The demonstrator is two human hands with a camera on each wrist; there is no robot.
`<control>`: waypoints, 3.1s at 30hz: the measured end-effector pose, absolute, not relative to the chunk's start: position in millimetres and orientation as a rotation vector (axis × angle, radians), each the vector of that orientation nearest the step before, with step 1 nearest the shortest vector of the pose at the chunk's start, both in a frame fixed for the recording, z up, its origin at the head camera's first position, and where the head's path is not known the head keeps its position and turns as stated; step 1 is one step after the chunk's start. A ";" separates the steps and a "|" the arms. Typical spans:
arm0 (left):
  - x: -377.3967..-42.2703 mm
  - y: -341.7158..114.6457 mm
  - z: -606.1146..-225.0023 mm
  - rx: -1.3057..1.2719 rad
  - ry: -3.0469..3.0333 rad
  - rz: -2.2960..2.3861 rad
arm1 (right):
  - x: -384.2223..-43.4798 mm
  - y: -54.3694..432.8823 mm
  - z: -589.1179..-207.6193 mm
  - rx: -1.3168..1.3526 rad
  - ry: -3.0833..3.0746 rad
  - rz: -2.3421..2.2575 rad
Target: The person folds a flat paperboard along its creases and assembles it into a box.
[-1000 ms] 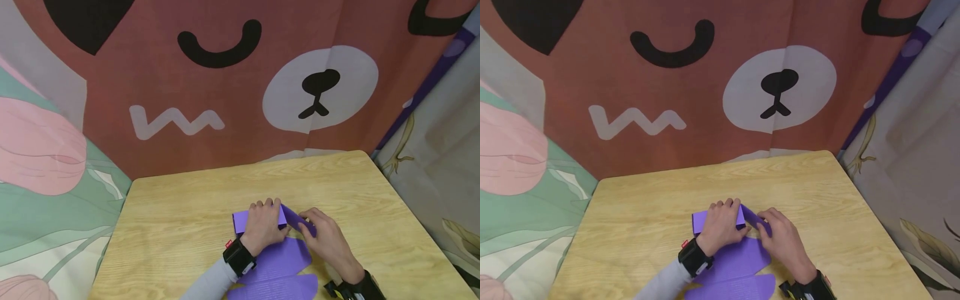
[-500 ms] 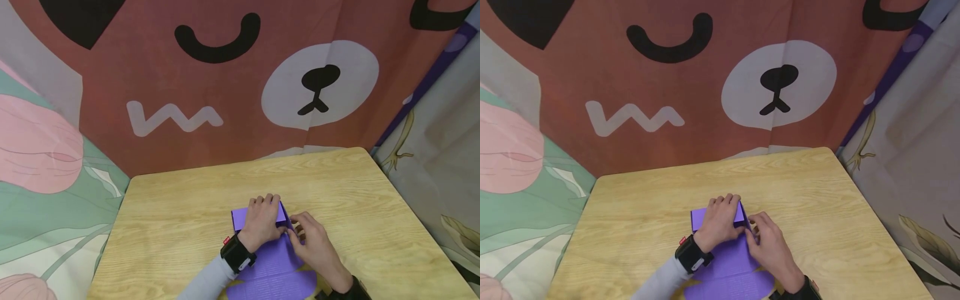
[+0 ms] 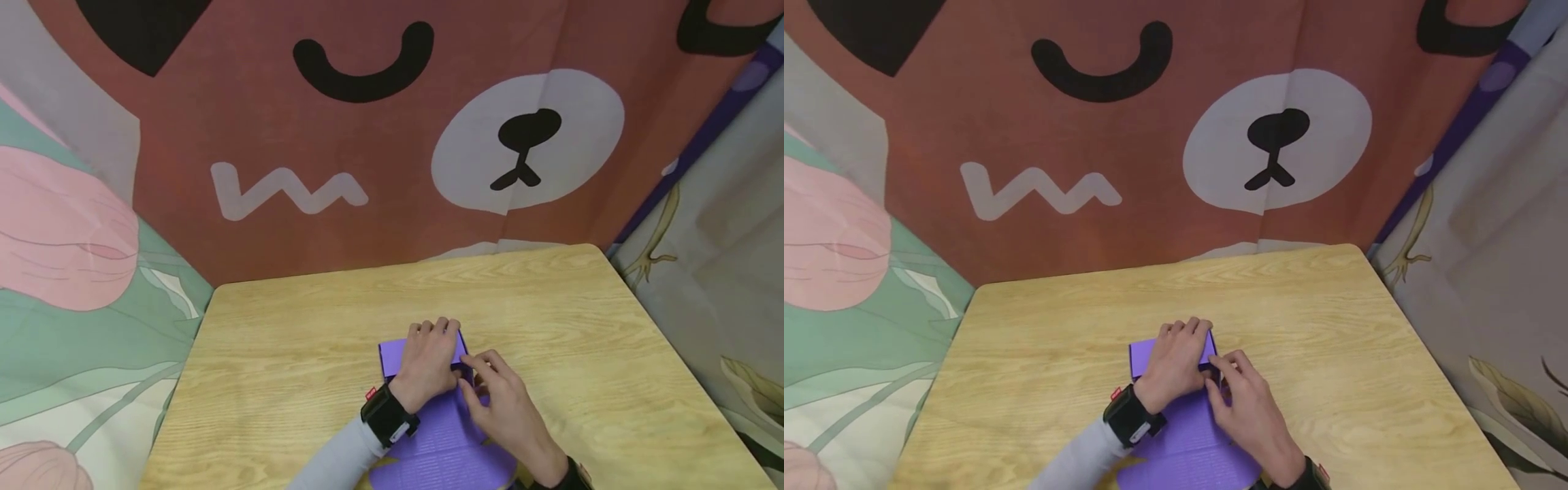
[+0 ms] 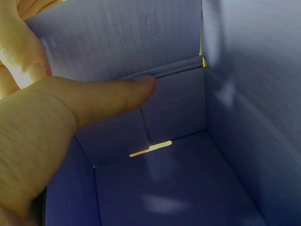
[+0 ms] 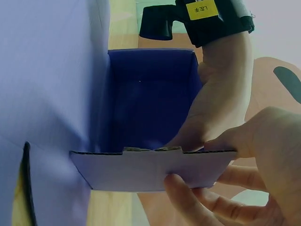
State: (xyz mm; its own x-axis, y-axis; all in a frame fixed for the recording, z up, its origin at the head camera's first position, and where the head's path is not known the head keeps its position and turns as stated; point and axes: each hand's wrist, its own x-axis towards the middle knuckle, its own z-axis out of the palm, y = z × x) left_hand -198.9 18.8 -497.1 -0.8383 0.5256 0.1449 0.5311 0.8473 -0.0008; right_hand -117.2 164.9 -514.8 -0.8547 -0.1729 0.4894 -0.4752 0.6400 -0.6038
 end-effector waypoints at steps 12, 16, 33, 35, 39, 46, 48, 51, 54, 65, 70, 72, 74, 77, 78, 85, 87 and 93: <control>-191.7 -34.3 -494.5 -0.785 -2.911 -0.296 | -115.4 158.2 -511.6 0.470 -2.501 0.860; -193.2 -63.0 -497.0 -0.743 -2.899 -0.577 | -116.1 159.0 -509.4 0.478 -2.488 0.881; -194.6 -79.0 -515.7 -0.830 -2.804 -0.876 | -129.3 201.2 -500.4 0.949 -2.725 1.441; -194.5 -78.1 -517.3 -0.826 -2.794 -0.879 | -131.7 201.9 -501.8 0.940 -2.711 1.460; -193.6 -77.8 -520.0 -0.807 -2.777 -0.871 | -133.7 197.7 -506.0 0.832 -2.715 1.439; -193.2 -78.0 -519.9 -0.811 -2.765 -0.871 | -133.6 187.6 -513.7 0.677 -2.674 1.322; -193.3 -78.0 -519.4 -0.815 -2.770 -0.883 | -134.3 184.7 -516.2 0.654 -2.646 1.313; -193.7 -77.3 -519.0 -0.822 -2.777 -0.896 | -135.2 180.1 -519.6 0.594 -2.629 1.344; -195.4 -76.2 -519.2 -0.820 -2.775 -0.897 | -137.6 176.2 -521.2 0.534 -2.633 1.340; -195.8 -76.2 -522.1 -0.843 -2.726 -0.884 | -151.0 164.3 -530.2 0.432 -2.641 1.237; -193.3 -77.9 -522.6 -0.853 -2.709 -0.881 | -156.2 159.3 -536.6 0.448 -2.586 1.160; -193.2 -78.2 -522.4 -0.857 -2.699 -0.881 | -158.8 156.8 -538.5 0.430 -2.566 1.120; -193.8 -78.4 -522.4 -0.860 -2.684 -0.879 | -161.6 154.4 -540.2 0.419 -2.551 1.074; -194.7 -78.3 -522.3 -0.863 -2.660 -0.871 | -166.0 151.5 -542.5 0.410 -2.532 0.999; -195.0 -78.2 -522.3 -0.862 -2.655 -0.872 | -167.4 151.1 -543.2 0.406 -2.526 0.982; -196.2 -77.8 -522.1 -0.844 -2.694 -0.876 | -173.6 148.5 -543.7 0.349 -2.535 0.959; -195.9 -78.2 -522.1 -0.841 -2.699 -0.877 | -173.9 147.6 -543.1 0.332 -2.543 0.963; -195.6 -78.0 -522.2 -0.840 -2.691 -0.870 | -177.9 148.7 -544.9 0.321 -2.527 0.999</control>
State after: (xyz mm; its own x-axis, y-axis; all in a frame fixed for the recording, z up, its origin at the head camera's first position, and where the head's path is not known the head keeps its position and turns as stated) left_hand -195.6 -78.0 -522.2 -0.8214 0.4584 0.3395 0.5704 0.6671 0.4792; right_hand -177.9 148.7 -544.9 -0.8926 -0.0638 0.4464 -0.3519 0.7176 -0.6011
